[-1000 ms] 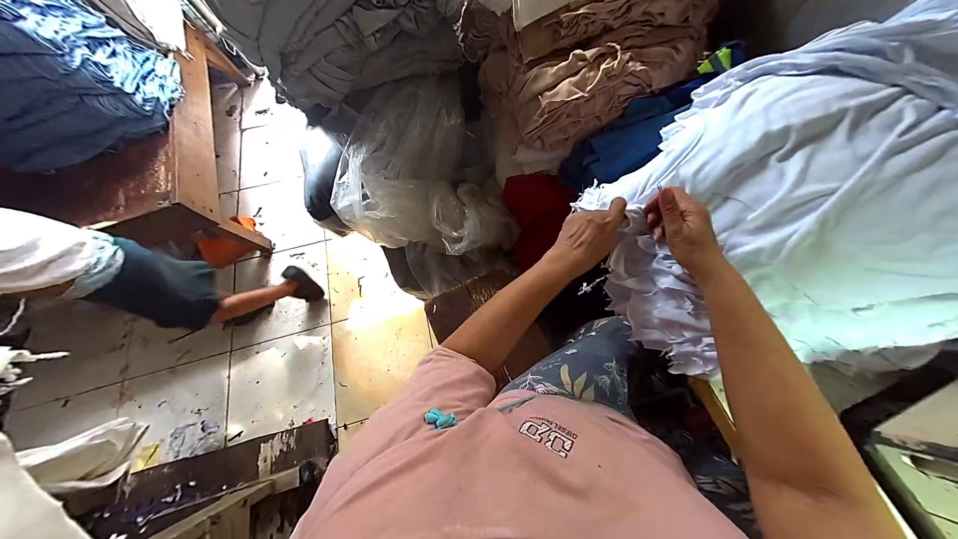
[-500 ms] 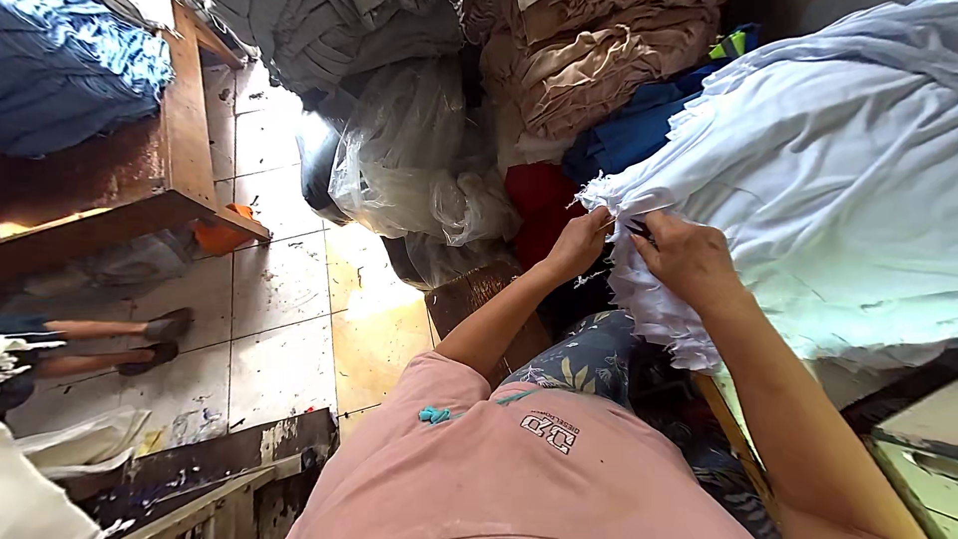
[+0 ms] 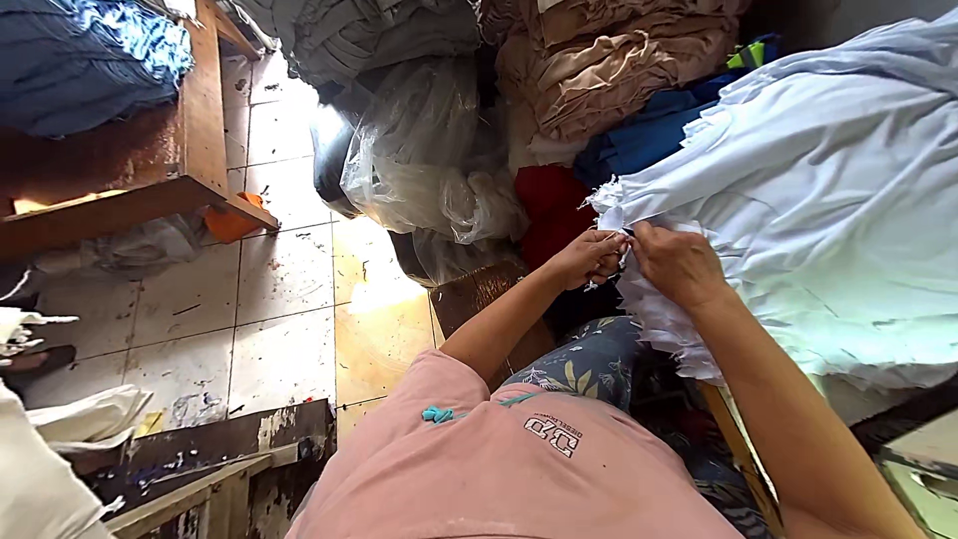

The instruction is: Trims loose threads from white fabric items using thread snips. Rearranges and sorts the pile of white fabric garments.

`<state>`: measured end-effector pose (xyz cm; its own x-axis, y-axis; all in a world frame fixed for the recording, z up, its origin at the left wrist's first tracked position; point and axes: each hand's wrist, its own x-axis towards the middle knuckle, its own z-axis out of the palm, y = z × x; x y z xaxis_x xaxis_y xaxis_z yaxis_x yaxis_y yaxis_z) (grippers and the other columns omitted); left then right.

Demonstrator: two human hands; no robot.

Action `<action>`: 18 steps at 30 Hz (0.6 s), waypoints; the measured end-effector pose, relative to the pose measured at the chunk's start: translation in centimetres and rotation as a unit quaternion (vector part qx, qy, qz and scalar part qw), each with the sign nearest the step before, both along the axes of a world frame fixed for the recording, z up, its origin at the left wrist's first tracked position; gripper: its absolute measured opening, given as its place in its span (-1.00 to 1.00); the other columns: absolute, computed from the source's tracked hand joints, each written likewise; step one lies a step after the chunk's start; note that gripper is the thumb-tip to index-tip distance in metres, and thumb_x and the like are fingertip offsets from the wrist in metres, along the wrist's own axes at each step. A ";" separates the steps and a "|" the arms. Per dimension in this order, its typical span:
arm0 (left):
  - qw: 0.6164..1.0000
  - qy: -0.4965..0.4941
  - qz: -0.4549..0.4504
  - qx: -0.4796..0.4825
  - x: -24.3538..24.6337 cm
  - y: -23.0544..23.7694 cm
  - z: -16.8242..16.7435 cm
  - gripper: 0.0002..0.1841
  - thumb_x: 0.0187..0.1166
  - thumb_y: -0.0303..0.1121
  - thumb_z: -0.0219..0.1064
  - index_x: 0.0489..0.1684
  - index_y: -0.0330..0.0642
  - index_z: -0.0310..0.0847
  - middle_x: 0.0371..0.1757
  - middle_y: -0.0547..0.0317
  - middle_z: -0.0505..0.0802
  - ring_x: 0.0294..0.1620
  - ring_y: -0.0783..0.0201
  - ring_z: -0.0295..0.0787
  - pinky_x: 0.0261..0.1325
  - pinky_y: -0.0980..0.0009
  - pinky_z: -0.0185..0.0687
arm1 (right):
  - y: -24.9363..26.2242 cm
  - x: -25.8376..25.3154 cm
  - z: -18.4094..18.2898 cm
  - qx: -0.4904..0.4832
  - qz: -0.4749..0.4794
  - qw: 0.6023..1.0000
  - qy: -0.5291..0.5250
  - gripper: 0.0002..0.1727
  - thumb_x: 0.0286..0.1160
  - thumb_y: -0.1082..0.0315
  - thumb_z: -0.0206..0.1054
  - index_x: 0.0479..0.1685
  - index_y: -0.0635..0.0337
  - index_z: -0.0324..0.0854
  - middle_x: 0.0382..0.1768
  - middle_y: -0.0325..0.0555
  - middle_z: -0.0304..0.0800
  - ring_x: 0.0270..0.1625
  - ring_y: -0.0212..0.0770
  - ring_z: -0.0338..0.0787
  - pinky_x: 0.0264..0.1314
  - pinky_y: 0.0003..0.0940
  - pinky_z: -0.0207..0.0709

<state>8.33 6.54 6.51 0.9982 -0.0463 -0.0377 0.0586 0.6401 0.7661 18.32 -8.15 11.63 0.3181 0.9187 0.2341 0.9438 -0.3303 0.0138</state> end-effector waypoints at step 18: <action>0.775 0.066 0.142 0.612 -0.2 4.6 0.9 -0.65 0.85 -0.38 -0.02 0.21 -0.50 0.61 0.03 -0.34 0.84 0.18 -0.23 0.81 0.31 -0.22 0.63 | 0.9 1.1 3.1 0.056 -0.018 0.994 0.092 -0.60 0.68 0.16 0.29 -0.06 0.46 0.60 -0.49 0.28 0.68 -0.46 0.34 0.75 -0.47 0.29 0.50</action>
<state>8.17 11.14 7.38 0.9454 0.3255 0.0171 0.1781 -0.5597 0.8093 19.45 -7.24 14.72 0.3967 0.8775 0.2696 0.9147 -0.3529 -0.1971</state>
